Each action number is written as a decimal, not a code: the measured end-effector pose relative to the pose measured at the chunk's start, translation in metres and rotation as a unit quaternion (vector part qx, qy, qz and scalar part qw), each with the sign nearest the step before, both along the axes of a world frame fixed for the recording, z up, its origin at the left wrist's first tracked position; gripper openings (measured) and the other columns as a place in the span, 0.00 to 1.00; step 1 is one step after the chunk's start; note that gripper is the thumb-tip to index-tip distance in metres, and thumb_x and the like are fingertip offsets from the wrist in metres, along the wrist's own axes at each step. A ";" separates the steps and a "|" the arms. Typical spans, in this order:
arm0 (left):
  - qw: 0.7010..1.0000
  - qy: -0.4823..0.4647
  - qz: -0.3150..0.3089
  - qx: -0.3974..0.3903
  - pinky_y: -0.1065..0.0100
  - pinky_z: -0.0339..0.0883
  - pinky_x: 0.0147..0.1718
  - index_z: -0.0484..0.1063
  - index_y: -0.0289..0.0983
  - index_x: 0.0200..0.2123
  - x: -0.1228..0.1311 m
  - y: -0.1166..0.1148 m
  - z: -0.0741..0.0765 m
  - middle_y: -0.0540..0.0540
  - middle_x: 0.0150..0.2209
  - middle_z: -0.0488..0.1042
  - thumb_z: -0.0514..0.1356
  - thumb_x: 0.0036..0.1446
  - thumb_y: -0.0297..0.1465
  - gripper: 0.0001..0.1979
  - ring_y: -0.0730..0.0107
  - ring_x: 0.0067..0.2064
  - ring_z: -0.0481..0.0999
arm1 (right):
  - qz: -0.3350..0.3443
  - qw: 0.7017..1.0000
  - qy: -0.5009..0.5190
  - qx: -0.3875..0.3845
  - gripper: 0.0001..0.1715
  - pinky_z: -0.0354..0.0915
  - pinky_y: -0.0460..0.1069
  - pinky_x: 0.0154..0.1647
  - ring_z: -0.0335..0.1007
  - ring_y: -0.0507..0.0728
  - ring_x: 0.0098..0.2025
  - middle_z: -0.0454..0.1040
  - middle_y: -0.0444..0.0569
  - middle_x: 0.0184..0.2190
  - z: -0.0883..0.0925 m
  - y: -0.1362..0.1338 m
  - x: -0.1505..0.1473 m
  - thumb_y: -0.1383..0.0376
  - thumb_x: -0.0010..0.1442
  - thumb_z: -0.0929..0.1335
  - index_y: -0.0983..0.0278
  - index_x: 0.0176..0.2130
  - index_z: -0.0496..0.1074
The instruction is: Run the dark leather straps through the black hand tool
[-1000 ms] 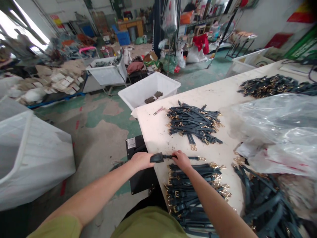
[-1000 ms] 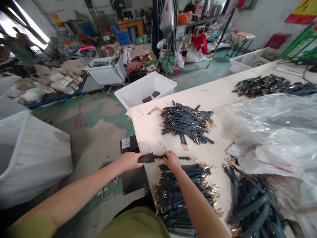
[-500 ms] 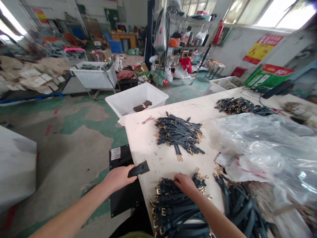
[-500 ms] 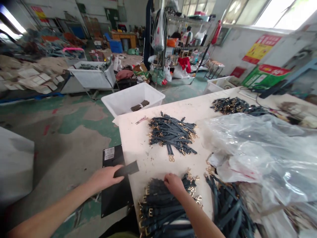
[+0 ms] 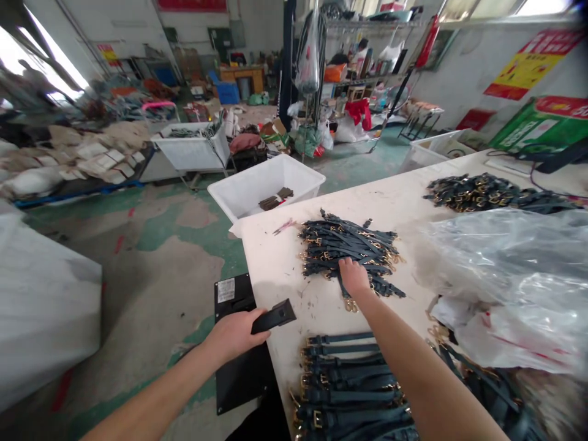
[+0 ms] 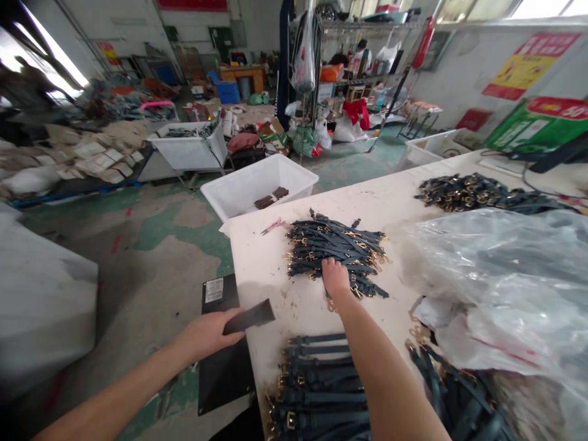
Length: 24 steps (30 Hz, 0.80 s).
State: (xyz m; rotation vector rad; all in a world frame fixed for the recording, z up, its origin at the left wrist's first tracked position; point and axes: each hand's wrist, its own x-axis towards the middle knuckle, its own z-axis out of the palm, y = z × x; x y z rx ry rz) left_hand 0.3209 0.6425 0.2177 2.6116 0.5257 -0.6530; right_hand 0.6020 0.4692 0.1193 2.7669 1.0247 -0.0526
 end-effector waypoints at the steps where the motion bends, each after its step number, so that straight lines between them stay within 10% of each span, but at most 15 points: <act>1: 1.000 -0.001 0.001 0.002 0.68 0.61 0.38 0.60 0.49 0.50 -0.002 0.001 -0.001 0.50 0.44 0.71 0.49 0.48 0.47 0.25 0.63 0.42 0.70 | 0.018 1.000 -0.008 -0.010 0.14 0.56 0.49 0.36 0.62 0.57 0.40 0.64 0.57 0.39 -0.001 0.001 0.002 0.71 0.58 0.53 0.67 0.41 0.62; 11: 1.000 0.020 0.002 0.013 0.68 0.62 0.32 0.63 0.48 0.46 -0.039 0.010 -0.008 0.49 0.37 0.73 0.50 0.47 0.48 0.23 0.63 0.37 0.72 | 0.191 0.977 0.072 -0.056 0.14 0.55 0.50 0.39 0.60 0.57 0.40 0.64 0.54 0.38 -0.035 -0.048 -0.087 0.74 0.55 0.58 0.64 0.40 0.64; 17: 0.998 0.037 -0.029 0.042 0.69 0.62 0.29 0.65 0.46 0.43 -0.032 0.005 -0.005 0.48 0.34 0.74 0.49 0.46 0.49 0.23 0.64 0.34 0.72 | 0.129 0.982 0.120 0.063 0.17 0.53 0.49 0.41 0.59 0.56 0.41 0.63 0.51 0.41 -0.044 -0.046 -0.113 0.63 0.57 0.59 0.60 0.47 0.61; 24: 0.995 0.013 -0.071 0.069 0.66 0.63 0.32 0.68 0.45 0.40 0.043 -0.019 -0.028 0.47 0.35 0.73 0.50 0.46 0.46 0.20 0.62 0.35 0.72 | -0.046 0.964 0.203 0.163 0.12 0.52 0.44 0.33 0.61 0.51 0.35 0.63 0.47 0.37 -0.063 -0.012 -0.128 0.64 0.55 0.59 0.59 0.39 0.67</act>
